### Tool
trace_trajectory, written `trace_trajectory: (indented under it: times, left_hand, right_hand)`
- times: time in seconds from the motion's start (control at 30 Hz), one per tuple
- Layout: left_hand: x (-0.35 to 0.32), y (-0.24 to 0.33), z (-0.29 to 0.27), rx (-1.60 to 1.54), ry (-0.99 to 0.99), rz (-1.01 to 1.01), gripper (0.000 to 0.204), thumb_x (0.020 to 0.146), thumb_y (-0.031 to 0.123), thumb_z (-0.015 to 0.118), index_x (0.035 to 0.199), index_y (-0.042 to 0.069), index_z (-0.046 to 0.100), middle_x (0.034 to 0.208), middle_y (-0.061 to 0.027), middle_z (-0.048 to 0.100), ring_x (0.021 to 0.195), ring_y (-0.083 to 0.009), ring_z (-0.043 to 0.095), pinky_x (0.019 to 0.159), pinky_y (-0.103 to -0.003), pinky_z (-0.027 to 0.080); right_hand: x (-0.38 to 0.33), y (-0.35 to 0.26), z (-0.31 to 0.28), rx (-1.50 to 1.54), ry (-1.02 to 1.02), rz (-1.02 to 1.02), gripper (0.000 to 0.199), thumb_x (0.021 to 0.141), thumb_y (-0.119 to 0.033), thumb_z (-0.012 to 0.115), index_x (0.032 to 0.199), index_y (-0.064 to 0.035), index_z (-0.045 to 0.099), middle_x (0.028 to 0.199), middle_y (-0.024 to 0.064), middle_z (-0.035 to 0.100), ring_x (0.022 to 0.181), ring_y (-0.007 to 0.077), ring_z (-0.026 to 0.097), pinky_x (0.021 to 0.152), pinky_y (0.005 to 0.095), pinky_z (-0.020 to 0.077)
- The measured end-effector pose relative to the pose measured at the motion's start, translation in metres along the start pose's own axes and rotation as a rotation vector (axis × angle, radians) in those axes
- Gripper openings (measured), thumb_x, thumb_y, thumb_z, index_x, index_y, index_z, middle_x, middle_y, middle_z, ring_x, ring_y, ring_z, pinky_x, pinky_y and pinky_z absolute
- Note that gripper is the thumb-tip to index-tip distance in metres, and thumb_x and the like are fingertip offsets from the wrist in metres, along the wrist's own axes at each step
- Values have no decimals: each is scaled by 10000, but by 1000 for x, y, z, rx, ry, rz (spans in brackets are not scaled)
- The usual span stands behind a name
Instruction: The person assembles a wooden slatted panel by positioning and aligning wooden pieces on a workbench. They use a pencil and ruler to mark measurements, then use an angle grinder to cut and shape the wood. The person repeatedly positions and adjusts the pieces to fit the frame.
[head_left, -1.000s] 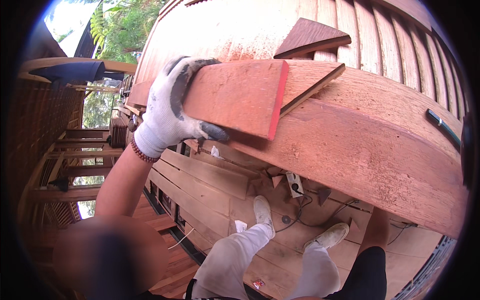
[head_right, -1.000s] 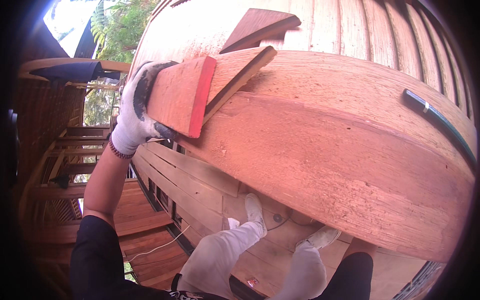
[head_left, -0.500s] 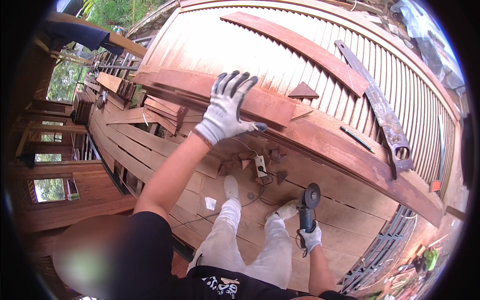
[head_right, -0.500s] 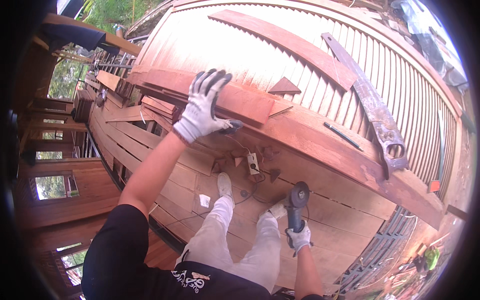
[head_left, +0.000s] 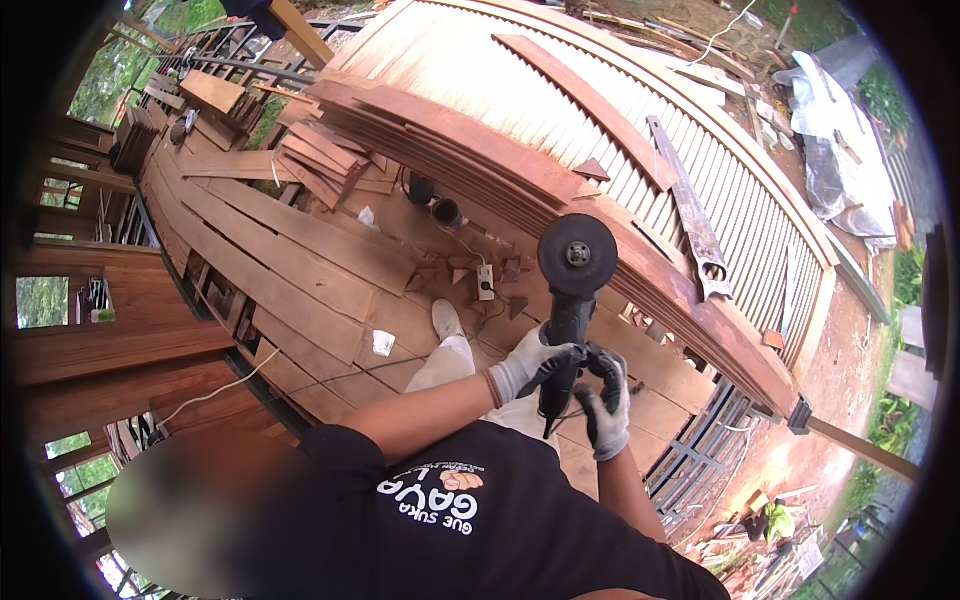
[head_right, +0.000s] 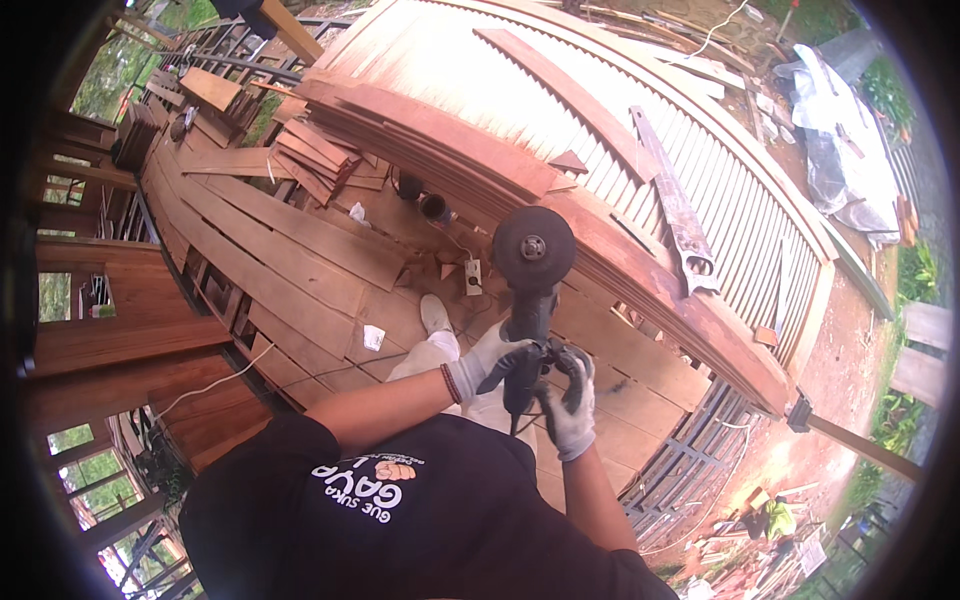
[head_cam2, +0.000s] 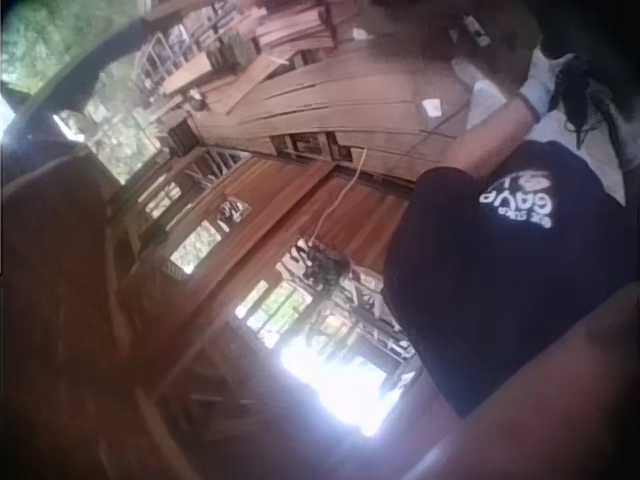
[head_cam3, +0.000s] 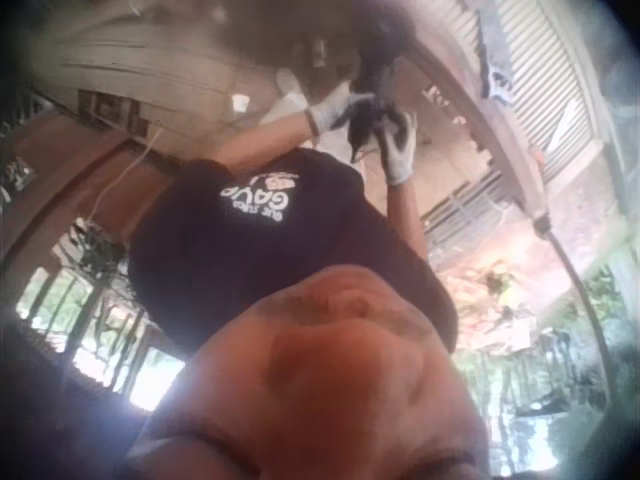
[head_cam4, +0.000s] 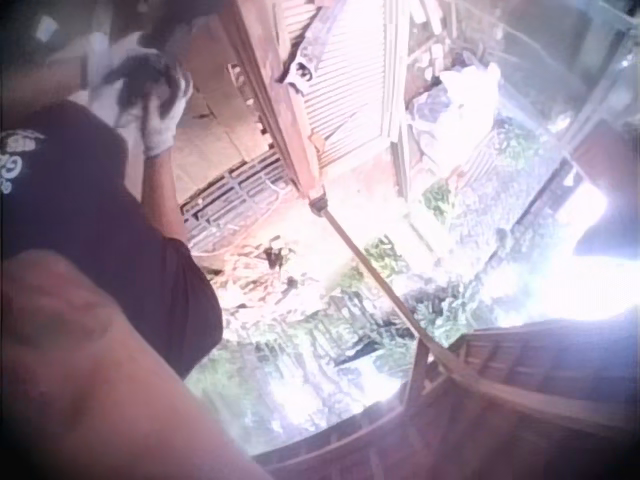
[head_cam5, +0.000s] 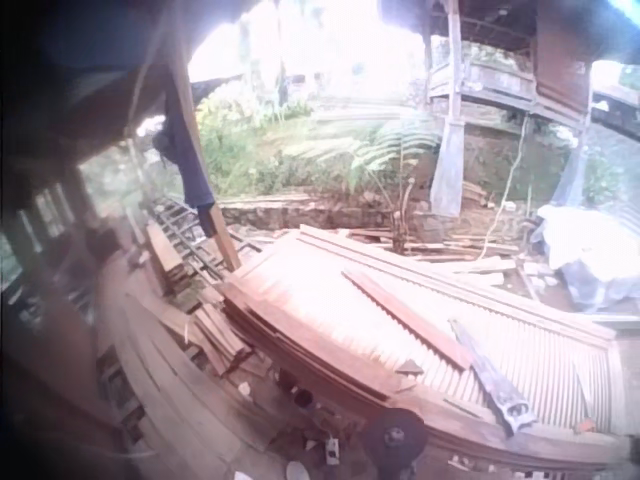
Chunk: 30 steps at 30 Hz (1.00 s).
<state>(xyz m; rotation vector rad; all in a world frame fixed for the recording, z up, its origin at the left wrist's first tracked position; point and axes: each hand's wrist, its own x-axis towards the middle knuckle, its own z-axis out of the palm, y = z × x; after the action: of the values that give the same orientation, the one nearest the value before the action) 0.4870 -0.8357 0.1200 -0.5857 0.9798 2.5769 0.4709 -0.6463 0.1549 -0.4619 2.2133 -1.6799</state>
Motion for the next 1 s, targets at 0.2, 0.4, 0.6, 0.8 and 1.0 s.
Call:
trace_trajectory:
  times: [0.2, 0.4, 0.6, 0.8, 1.0]
  left_hand:
    - [-3, 33, 1, -175, -476, -250, 468, 921, 259, 710, 1292, 20, 554, 1085, -180, 684, 967, -318, 715, 871, -455, 602]
    - [-30, 33, 11, 317, -190, -272, 419, 896, 205, 774, 1225, 24, 587, 1106, -85, 697, 953, -202, 701, 821, -375, 590]
    - [-15, 65, 17, 664, -270, -65, 558, 808, 187, 810, 1267, 12, 546, 1126, -94, 687, 1007, -171, 678, 891, -324, 561]
    - [-5, 70, 0, 780, -322, -129, 584, 808, 234, 805, 1258, 5, 513, 926, -116, 720, 688, -175, 715, 626, -313, 599]
    - [16, 99, 8, 905, -274, -231, 609, 795, 300, 827, 1238, 13, 523, 992, -149, 722, 849, -201, 735, 761, -346, 598]
  right_hand:
    - [64, -3, -1, 827, -238, 198, 534, 1043, -371, 553, 1417, 3, 484, 1265, 154, 633, 1141, 276, 636, 970, 393, 533]
    - [70, -29, 21, 1022, 27, 295, 610, 1031, -505, 532, 1386, -10, 491, 1174, 180, 671, 1069, 347, 684, 920, 464, 581]
    - [83, -42, 42, 1137, 241, 236, 619, 1026, -549, 506, 1336, -13, 530, 1068, 166, 677, 921, 328, 697, 796, 453, 591]
    - [92, -22, 52, 1192, 370, 353, 721, 944, -715, 518, 1154, -29, 590, 892, 152, 672, 785, 307, 683, 704, 447, 583]
    - [123, -30, 45, 1150, 429, 385, 616, 916, -630, 654, 1086, -41, 598, 830, 122, 653, 754, 286, 674, 709, 437, 595]
